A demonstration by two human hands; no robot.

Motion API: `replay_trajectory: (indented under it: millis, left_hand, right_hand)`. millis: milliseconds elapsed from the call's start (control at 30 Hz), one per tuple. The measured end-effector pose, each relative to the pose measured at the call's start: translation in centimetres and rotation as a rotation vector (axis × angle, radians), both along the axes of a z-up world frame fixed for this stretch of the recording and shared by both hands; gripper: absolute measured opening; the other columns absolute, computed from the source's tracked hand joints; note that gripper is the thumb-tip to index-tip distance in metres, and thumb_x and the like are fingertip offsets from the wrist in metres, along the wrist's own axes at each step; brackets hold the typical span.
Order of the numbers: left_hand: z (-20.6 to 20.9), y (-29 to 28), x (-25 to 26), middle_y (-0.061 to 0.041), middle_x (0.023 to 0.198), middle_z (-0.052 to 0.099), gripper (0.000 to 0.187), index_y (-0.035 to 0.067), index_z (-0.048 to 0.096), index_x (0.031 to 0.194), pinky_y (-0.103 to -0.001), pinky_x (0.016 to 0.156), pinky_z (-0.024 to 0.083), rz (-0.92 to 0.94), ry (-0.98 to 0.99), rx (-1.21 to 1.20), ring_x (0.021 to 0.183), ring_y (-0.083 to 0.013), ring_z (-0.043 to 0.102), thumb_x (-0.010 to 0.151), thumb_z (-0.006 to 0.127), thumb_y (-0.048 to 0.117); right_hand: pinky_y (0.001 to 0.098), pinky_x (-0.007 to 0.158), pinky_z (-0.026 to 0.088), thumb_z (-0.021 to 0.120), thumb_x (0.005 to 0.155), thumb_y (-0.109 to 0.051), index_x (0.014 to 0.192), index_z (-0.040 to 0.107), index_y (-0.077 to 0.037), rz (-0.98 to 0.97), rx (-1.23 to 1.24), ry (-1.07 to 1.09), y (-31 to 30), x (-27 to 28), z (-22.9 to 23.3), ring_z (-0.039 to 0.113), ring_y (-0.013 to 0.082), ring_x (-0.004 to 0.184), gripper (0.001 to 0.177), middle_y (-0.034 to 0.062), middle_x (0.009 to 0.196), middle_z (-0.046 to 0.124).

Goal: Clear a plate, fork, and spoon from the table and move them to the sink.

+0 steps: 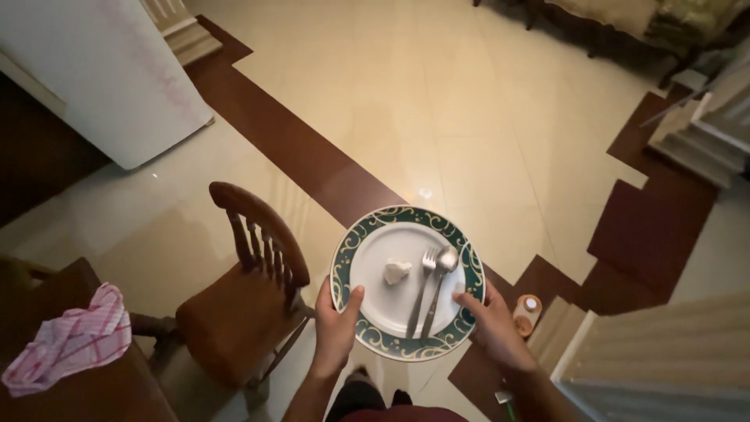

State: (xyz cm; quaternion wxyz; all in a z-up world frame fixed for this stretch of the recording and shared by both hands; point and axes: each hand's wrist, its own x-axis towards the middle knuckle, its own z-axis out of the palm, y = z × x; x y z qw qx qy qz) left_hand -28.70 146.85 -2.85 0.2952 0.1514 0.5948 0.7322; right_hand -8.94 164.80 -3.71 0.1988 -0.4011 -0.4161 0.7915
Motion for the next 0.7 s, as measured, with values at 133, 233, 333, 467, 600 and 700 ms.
replay_trajectory:
  millis: [133, 233, 333, 467, 600, 700]
  left_hand:
    - [-1.0, 3.6, -3.7, -0.010, 0.107, 0.073, 0.031, -0.001, 0.062, 0.123, -0.030, 0.083, 0.056, 0.047, 0.127, -0.035, 0.094, -0.0146, 0.068, 0.093, 0.069, 0.005]
    - [-0.8, 6.3, -6.8, -0.008, 0.108, 0.073, 0.032, 0.002, 0.060, 0.124, -0.030, 0.083, 0.056, 0.038, 0.077, -0.028, 0.096, -0.0139, 0.068, 0.093, 0.067, 0.005]
    - [-1.0, 9.1, -10.1, -0.009, 0.109, 0.072, 0.032, 0.001, 0.060, 0.124, -0.030, 0.084, 0.055, 0.044, 0.087, -0.054, 0.096, -0.0145, 0.068, 0.093, 0.067, 0.005]
    - [-1.3, 12.4, -14.9, -0.009, 0.108, 0.072, 0.033, 0.002, 0.059, 0.123, -0.031, 0.084, 0.055, 0.071, 0.082, -0.101, 0.096, -0.0156, 0.068, 0.092, 0.068, 0.005]
    - [-1.0, 15.2, -19.2, -0.008, 0.109, 0.072, 0.035, 0.004, 0.058, 0.125, -0.030, 0.086, 0.055, 0.097, 0.055, -0.055, 0.098, -0.0146, 0.067, 0.092, 0.067, 0.006]
    - [-0.7, 16.8, -22.0, -0.008, 0.108, 0.072, 0.032, 0.003, 0.058, 0.123, -0.030, 0.085, 0.055, 0.099, 0.042, -0.111, 0.096, -0.0152, 0.067, 0.092, 0.067, 0.006]
  right_hand:
    - [0.0333, 0.063, 0.061, 0.069, 0.087, -0.005, 0.124, 0.064, 0.001, 0.023, 0.107, 0.018, 5.1, -3.9, -4.1, 0.071, 0.0190, 0.073, 0.038, 0.0131, 0.092, 0.074]
    - [0.0307, 0.064, 0.058, 0.069, 0.089, -0.004, 0.120, 0.065, 0.005, 0.016, 0.172, 0.064, 7.9, -7.2, -5.0, 0.068, 0.0147, 0.074, 0.033, 0.0089, 0.091, 0.073]
    - [0.0297, 0.066, 0.058, 0.067, 0.087, -0.004, 0.120, 0.065, 0.001, -0.005, 0.098, 0.088, 11.3, -10.6, -6.7, 0.068, 0.0124, 0.075, 0.034, 0.0059, 0.091, 0.072]
    - [0.0313, 0.063, 0.056, 0.068, 0.089, -0.005, 0.119, 0.066, 0.003, -0.030, 0.165, -0.036, 14.1, -16.1, -6.2, 0.066, 0.0149, 0.073, 0.031, 0.0076, 0.089, 0.070]
    - [0.0318, 0.063, 0.057, 0.066, 0.085, -0.003, 0.122, 0.063, -0.004, -0.136, 0.006, -0.068, 16.0, -21.7, -3.6, 0.067, 0.0157, 0.073, 0.037, 0.0061, 0.089, 0.071]
    - [0.0287, 0.065, 0.057, 0.070, 0.088, -0.003, 0.122, 0.063, 0.003, -0.098, 0.063, 0.036, 17.5, -24.3, -3.6, 0.066, 0.0142, 0.074, 0.036, 0.0069, 0.092, 0.071]
